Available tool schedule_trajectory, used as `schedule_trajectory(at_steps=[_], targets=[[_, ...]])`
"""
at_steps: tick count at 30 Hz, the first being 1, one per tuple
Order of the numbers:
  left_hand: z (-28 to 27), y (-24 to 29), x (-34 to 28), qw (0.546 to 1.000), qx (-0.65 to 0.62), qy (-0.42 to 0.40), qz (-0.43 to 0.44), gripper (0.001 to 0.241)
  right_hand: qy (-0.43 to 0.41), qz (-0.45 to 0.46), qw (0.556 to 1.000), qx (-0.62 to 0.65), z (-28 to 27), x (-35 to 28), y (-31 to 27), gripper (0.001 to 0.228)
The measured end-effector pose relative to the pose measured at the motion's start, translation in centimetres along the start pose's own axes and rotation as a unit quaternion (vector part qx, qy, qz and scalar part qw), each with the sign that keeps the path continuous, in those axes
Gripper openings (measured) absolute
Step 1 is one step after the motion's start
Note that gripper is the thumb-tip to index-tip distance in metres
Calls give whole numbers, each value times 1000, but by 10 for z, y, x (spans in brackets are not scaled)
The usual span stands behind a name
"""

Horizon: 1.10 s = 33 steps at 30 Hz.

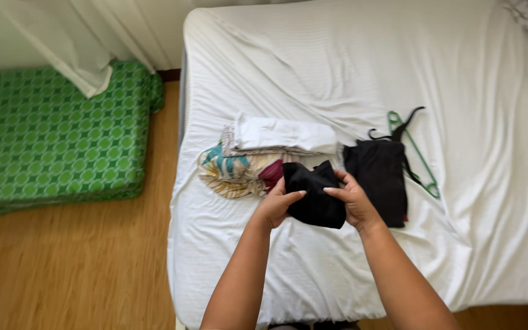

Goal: The person folds a black t-shirt on a bed, places it on a hanger, and hangs it in a closet. They then fold a white polka-dotted top, place it on a hanger, and hang it in the closet next to the first shirt.

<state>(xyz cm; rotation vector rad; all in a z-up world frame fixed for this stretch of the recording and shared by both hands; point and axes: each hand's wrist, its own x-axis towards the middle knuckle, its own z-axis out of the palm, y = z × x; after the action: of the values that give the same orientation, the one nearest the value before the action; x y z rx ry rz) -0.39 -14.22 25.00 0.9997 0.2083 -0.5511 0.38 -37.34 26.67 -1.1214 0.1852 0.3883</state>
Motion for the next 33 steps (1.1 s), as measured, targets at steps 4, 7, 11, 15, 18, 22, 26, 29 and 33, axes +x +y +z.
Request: schedule_trajectory(at_steps=[4,7,11,15,18,22,26,29,33], targets=[[30,-30,37,999,44,5,-2,40,33,-23,999,-13,-48,-41,-58,78],[86,-28,46,998,55,-8,-10,29,55,-25,995,-81,-84,-67,-95,71],[151,-49,69,999,43,-4,-14,31,65,-10,995,-69,-156,-79,-118,36],[153,-126,132,956,-156,-244,-52,60,6,-75,997,23,-209,-94,-157,17],[231,-95,104,967,-31,-112,-229,73,-72,-92,991,68,-244,-112,-188,15],[316,-70,98,970,-19,12,-243,53,-244,-105,963,54,-320,-107,-196,9],[324,-101,142,984,-114,-116,-68,33,-189,-67,979,-48,-341,-110,-208,27],[346,-96,144,987,-116,-111,9,22,-63,-25,992,-104,-323,-117,-224,43],[352,-105,158,983,-124,-134,23,20,-5,92,984,-151,-317,-117,-225,50]])
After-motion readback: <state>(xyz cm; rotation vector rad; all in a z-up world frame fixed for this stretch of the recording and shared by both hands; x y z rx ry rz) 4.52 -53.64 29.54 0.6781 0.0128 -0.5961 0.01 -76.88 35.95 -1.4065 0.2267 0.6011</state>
